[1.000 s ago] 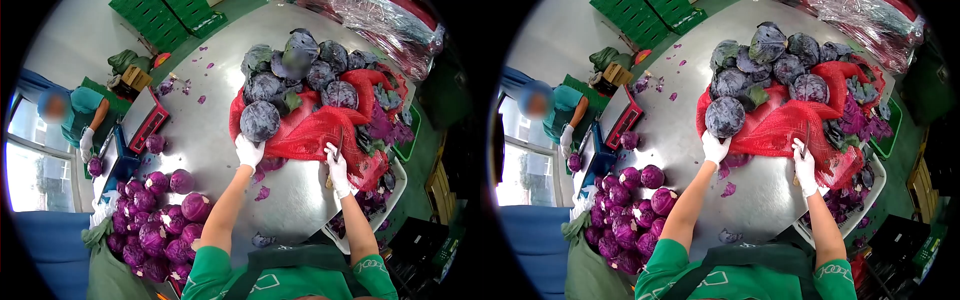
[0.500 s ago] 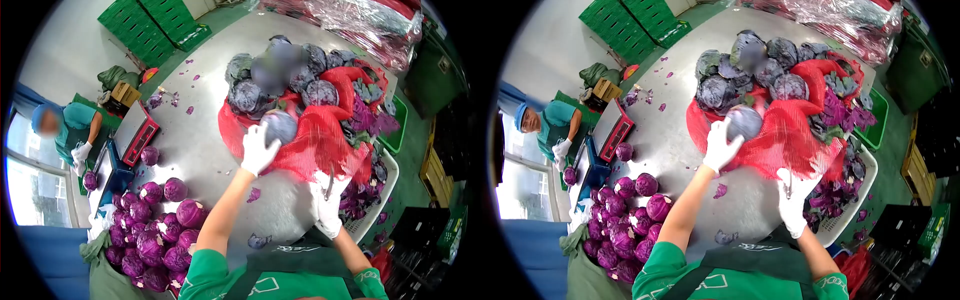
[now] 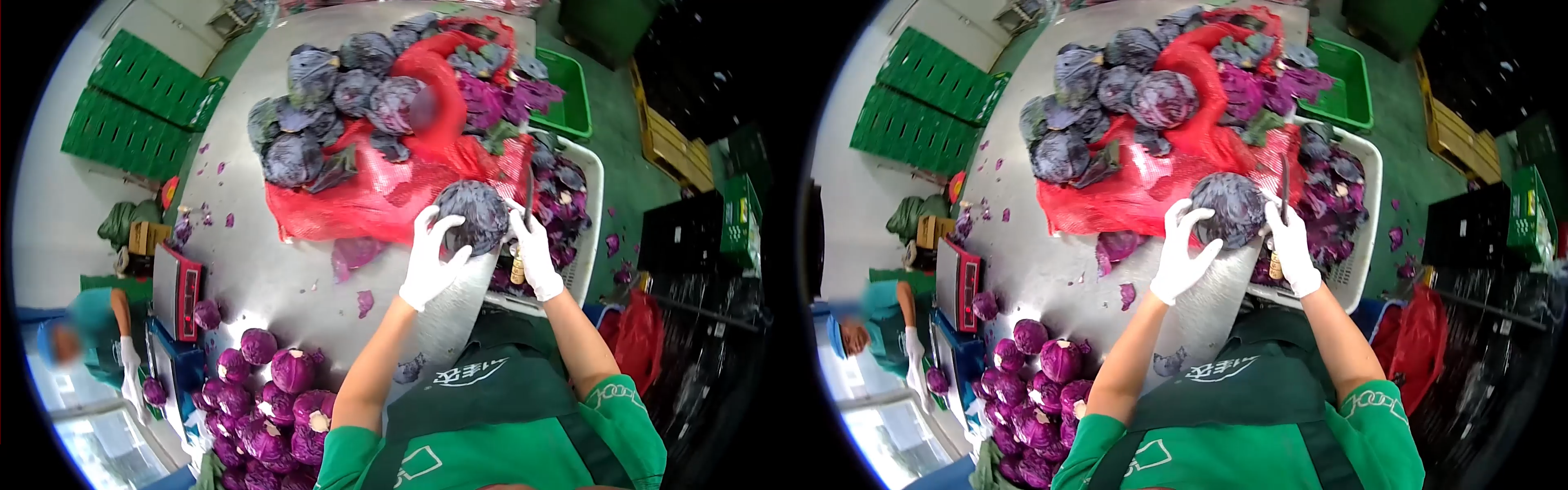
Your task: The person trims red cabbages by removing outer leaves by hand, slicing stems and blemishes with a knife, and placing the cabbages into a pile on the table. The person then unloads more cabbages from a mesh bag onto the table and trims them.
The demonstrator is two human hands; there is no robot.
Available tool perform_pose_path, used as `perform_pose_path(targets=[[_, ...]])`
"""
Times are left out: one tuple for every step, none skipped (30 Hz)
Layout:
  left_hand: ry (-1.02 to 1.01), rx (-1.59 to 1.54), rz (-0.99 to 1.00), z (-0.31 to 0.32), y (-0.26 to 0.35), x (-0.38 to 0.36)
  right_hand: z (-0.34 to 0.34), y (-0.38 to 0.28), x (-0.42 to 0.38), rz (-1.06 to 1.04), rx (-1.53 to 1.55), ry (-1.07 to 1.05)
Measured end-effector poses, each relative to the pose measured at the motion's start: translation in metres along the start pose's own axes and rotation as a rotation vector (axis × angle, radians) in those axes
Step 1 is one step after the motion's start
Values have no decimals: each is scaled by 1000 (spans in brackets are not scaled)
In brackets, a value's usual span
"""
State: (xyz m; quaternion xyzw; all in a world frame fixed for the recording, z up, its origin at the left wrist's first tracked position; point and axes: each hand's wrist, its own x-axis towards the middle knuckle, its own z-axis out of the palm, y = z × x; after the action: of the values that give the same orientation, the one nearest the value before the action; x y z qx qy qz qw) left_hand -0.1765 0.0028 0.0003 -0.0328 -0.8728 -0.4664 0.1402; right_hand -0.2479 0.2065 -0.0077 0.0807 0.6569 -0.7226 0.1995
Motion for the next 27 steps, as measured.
perform_pose_path(targets=[[47, -79, -7, 7, 1, -11, -3, 0, -7, -6, -38, 14], [96, -154, -17, 14, -2, -23, -4, 1, -15, -11, -75, 23], [120, -544, -344, 19, 3, -35, -6, 5, -19, -42, -111, 10], [142, -557, -480, 15, 7, -41, -13, 5, -31, 0, -136, -49], [147, -650, -481, 17, 0, -43, -11, 4, -40, -2, -120, -108], [157, -741, -487, 17, 0, -44, -9, 6, -49, -1, -106, -173], [161, -731, -495, 15, 2, -49, -8, 18, -58, -98, -186, -218], [166, -733, -515, 12, 6, -54, -5, 21, -65, -316, -341, -269], [173, -734, -533, 7, 15, -56, -2, 25, -71, -421, -402, -274], [181, -723, -538, 0, 23, -59, 1, 30, -78, -527, -462, -277], [162, -710, -527, -8, 34, -64, 2, 32, -85, -412, -392, -325], [141, -696, -517, -14, 45, -68, 0, 35, -88, -275, -336, -383], [171, -746, -535, -18, 56, -72, -2, 39, -92, -135, -285, -428], [179, -735, -544, -22, 56, -76, -2, 45, -94, 29, -189, -486], [128, -431, -422, -27, 55, -81, 0, 48, -96, -98, -279, -467], [72, -129, -298, -31, 53, -87, 7, 40, -96, -228, -367, -446], [43, 1, -197, -29, 38, -90, 13, 24, -100, -334, -544, -337], [12, 87, -189, -25, 40, -91, 21, 12, -97, -389, -726, -281], [-18, 173, -178, -20, 42, -92, 27, 4, -93, -406, -780, -308], [-29, 250, -147, -13, 47, -91, 30, -1, -86, -424, -834, -329], [-14, 89, -210, -6, 48, -89, 29, 4, -75, -480, -851, -328], [2, 88, -202, -5, 48, -89, 25, 6, -64, -587, -835, -265], [18, 87, -194, -3, 49, -89, 20, 11, -48, -560, -887, -200], [19, 163, -200, -5, 55, -93, 14, 21, -29, -533, -937, -136], [16, 162, -201, -5, 54, -98, 5, 41, -7, -435, -987, -111], [31, 109, -251, -4, 49, -103, -5, 58, 12, -338, -1031, -86], [42, 60, -301, -7, 44, -106, -13, 65, 19, -342, -988, -79]])
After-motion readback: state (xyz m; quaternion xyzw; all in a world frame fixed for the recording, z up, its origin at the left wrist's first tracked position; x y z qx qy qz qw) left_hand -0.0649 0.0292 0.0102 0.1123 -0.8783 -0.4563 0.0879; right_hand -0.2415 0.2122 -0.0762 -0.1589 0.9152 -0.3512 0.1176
